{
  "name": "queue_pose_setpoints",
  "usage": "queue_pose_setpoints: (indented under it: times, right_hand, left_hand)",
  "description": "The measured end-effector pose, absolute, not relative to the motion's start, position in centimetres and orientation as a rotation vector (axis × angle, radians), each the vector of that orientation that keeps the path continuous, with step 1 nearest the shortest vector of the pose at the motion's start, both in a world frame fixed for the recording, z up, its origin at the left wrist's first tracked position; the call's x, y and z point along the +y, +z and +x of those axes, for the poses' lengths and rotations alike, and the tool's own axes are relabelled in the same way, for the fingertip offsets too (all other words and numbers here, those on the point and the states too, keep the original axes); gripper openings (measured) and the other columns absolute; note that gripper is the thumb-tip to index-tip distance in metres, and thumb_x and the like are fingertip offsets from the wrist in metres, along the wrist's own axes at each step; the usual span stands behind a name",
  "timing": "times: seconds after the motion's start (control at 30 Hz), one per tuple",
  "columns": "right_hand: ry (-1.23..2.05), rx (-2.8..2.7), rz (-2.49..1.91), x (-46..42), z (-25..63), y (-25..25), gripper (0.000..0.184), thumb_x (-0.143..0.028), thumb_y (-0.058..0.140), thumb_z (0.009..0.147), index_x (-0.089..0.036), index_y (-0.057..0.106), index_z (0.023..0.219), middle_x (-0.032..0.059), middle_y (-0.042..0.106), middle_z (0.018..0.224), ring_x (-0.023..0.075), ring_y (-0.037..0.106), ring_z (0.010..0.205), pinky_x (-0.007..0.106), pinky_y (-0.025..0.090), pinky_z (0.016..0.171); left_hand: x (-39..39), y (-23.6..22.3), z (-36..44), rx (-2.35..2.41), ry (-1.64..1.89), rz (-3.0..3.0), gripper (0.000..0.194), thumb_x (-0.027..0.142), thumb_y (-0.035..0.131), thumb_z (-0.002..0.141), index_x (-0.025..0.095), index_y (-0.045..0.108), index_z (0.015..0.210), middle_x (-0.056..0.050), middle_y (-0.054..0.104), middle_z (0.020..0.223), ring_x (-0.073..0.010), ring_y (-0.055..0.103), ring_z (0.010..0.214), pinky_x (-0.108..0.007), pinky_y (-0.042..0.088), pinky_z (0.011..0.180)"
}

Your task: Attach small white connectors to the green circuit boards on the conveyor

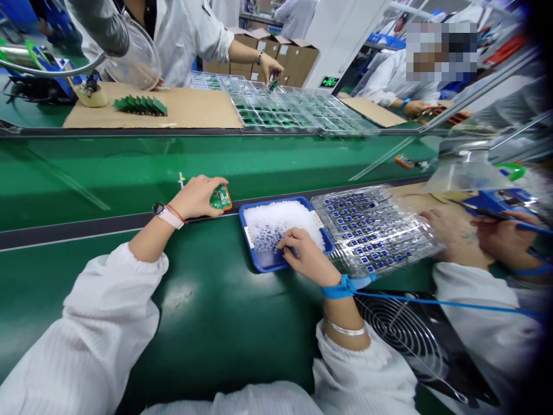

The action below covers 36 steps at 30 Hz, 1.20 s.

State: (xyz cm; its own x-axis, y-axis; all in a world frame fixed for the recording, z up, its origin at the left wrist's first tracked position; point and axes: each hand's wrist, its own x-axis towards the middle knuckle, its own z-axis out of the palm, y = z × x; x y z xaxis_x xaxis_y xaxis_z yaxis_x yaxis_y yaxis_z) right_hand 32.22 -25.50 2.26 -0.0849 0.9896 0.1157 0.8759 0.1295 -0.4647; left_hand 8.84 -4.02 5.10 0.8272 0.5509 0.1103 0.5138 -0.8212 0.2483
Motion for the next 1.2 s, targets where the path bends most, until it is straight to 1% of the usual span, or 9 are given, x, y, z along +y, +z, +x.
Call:
queue_pose_setpoints:
  times: [0.13, 0.27, 0.33, 0.47, 0.57, 0.67, 0.77, 1.03, 1.2]
  right_hand:
    - [0.385, -2.02, -1.794, -25.5, 32.4, 2.2, 0.021, -0.004, 0.046, 0.074, -0.017, 0.061, 0.079, 0.0076, 0.052, 0.086, 0.0221, 0.049, 0.087, 0.039, 0.042, 0.08]
    - [0.363, -2.0, -1.775, -25.5, 32.4, 2.2, 0.021, -0.005, 0.045, 0.075, -0.017, 0.061, 0.081, 0.0071, 0.052, 0.085, 0.0217, 0.049, 0.086, 0.038, 0.042, 0.08]
    - [0.367, -2.005, -1.761, -25.5, 32.4, 2.1, 0.02, -0.005, 0.046, 0.075, -0.018, 0.061, 0.081, 0.007, 0.052, 0.085, 0.0218, 0.05, 0.086, 0.039, 0.042, 0.08]
    - [0.38, -2.013, -1.763, -25.4, 32.2, 2.0, 0.02, -0.005, 0.046, 0.075, -0.018, 0.061, 0.08, 0.0071, 0.053, 0.085, 0.0218, 0.05, 0.086, 0.038, 0.043, 0.079]
    - [0.374, -2.003, -1.765, -25.5, 32.4, 2.2, 0.021, -0.005, 0.045, 0.075, -0.017, 0.061, 0.08, 0.0075, 0.053, 0.084, 0.0217, 0.049, 0.085, 0.038, 0.043, 0.078]
    - [0.356, -1.988, -1.77, -25.8, 32.8, 2.4, 0.021, -0.005, 0.045, 0.075, -0.017, 0.061, 0.079, 0.0075, 0.053, 0.083, 0.0218, 0.049, 0.084, 0.039, 0.043, 0.078]
    - [0.37, -1.986, -1.777, -25.9, 33.0, 2.5, 0.021, -0.005, 0.046, 0.074, -0.017, 0.062, 0.077, 0.0069, 0.053, 0.082, 0.0218, 0.05, 0.084, 0.039, 0.043, 0.078]
    - [0.431, -2.001, -1.79, -25.8, 33.0, 2.2, 0.019, -0.006, 0.047, 0.075, -0.017, 0.062, 0.076, 0.0071, 0.055, 0.081, 0.0215, 0.051, 0.082, 0.038, 0.044, 0.076]
    - [0.404, -1.991, -1.789, -25.8, 33.0, 2.3, 0.02, -0.005, 0.046, 0.074, -0.017, 0.062, 0.075, 0.0065, 0.057, 0.08, 0.0214, 0.052, 0.084, 0.037, 0.043, 0.078]
  left_hand:
    - [-7.3, 5.3, 7.5, 0.465, 0.148, 2.871, 0.059, 0.025, 0.064, 0.067, 0.017, 0.047, 0.123, -0.01, 0.053, 0.125, -0.0276, 0.049, 0.112, -0.039, 0.037, 0.094]
    - [-10.6, 4.0, 6.2, 0.394, 0.035, 2.868, 0.06, 0.015, 0.061, 0.063, 0.017, 0.049, 0.121, -0.014, 0.047, 0.132, -0.0297, 0.043, 0.121, -0.042, 0.037, 0.098]
    - [-11.9, 3.3, 5.4, 0.399, 0.01, 2.849, 0.058, 0.018, 0.062, 0.064, 0.017, 0.049, 0.121, -0.015, 0.045, 0.134, -0.031, 0.039, 0.126, -0.045, 0.034, 0.101]
    - [-13.6, 2.4, 3.7, 0.417, 0.132, 2.831, 0.049, 0.037, 0.059, 0.077, 0.018, 0.049, 0.121, -0.013, 0.043, 0.138, -0.0295, 0.033, 0.131, -0.048, 0.024, 0.109]
    - [-14.0, 1.8, 2.4, 0.66, 0.332, 2.832, 0.049, 0.042, 0.054, 0.083, 0.018, 0.046, 0.125, -0.013, 0.039, 0.14, -0.0301, 0.034, 0.13, -0.048, 0.028, 0.107]
    - [-13.8, 1.2, 1.5, 0.945, 0.459, 2.77, 0.056, 0.046, 0.054, 0.082, 0.017, 0.043, 0.128, -0.015, 0.045, 0.133, -0.0316, 0.042, 0.121, -0.048, 0.035, 0.1]
    - [-13.5, 0.8, 1.2, 1.006, 0.461, 2.723, 0.057, 0.049, 0.054, 0.082, 0.017, 0.043, 0.127, -0.014, 0.053, 0.123, -0.03, 0.048, 0.113, -0.046, 0.04, 0.094]
    - [-13.4, 0.6, 1.2, 0.938, 0.42, 2.677, 0.056, 0.05, 0.055, 0.081, 0.018, 0.045, 0.125, -0.012, 0.058, 0.117, -0.0285, 0.053, 0.106, -0.043, 0.041, 0.089]
    - [-13.9, 0.9, 1.1, 0.836, 0.37, 2.669, 0.055, 0.051, 0.053, 0.081, 0.019, 0.044, 0.125, -0.012, 0.056, 0.12, -0.0277, 0.052, 0.108, -0.043, 0.038, 0.093]
